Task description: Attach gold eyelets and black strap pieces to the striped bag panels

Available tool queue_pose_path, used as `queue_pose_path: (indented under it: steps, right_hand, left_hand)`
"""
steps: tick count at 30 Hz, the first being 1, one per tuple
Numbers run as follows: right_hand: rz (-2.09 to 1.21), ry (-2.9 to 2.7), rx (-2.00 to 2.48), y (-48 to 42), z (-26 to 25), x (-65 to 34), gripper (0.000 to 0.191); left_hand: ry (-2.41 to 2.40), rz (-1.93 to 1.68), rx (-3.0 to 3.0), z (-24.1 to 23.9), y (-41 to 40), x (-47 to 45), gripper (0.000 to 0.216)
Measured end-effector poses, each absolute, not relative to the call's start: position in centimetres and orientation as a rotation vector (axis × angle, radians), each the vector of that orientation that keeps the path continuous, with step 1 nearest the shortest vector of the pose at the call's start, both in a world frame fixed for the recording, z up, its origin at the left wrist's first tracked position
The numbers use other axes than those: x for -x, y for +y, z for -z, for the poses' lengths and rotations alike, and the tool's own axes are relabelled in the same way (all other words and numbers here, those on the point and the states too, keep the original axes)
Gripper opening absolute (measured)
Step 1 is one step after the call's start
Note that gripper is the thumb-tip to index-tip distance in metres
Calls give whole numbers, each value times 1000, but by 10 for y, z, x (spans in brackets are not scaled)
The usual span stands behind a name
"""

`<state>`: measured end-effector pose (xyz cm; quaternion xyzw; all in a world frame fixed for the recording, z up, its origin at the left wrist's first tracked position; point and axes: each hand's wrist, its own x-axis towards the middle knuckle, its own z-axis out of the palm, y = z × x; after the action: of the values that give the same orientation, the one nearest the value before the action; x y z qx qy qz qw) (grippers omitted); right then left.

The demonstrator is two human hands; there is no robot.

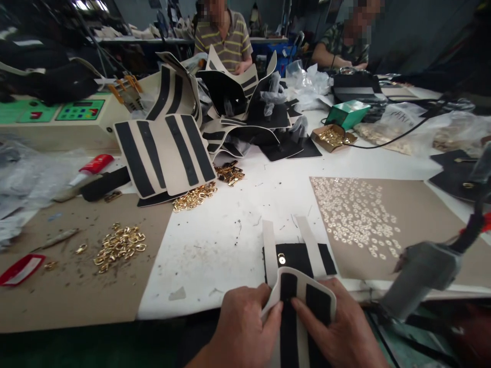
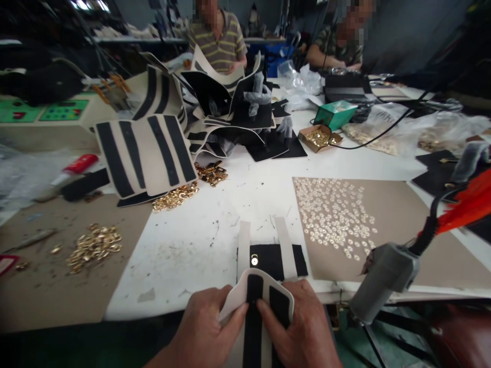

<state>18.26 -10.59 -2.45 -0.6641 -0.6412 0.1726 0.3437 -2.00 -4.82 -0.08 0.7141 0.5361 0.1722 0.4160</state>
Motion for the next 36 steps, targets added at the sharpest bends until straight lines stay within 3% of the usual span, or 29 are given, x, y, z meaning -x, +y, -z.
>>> queue_pose_path:
  steps: [21,28,36]
  right_hand:
    - [-402,-1659,1924,-37,12,-188,23]
    - [-356,-1736,1977,-37,7,-187,24]
    - [-304,-1822,2000,-35,9,-186,25]
  left_hand:
    - [1357,-547,-1628,-5,13,-1,16]
    - [1443,-258,-1908,-11,13,-3,17]
    - [1451,-193,-1993,-10,15,-3,12]
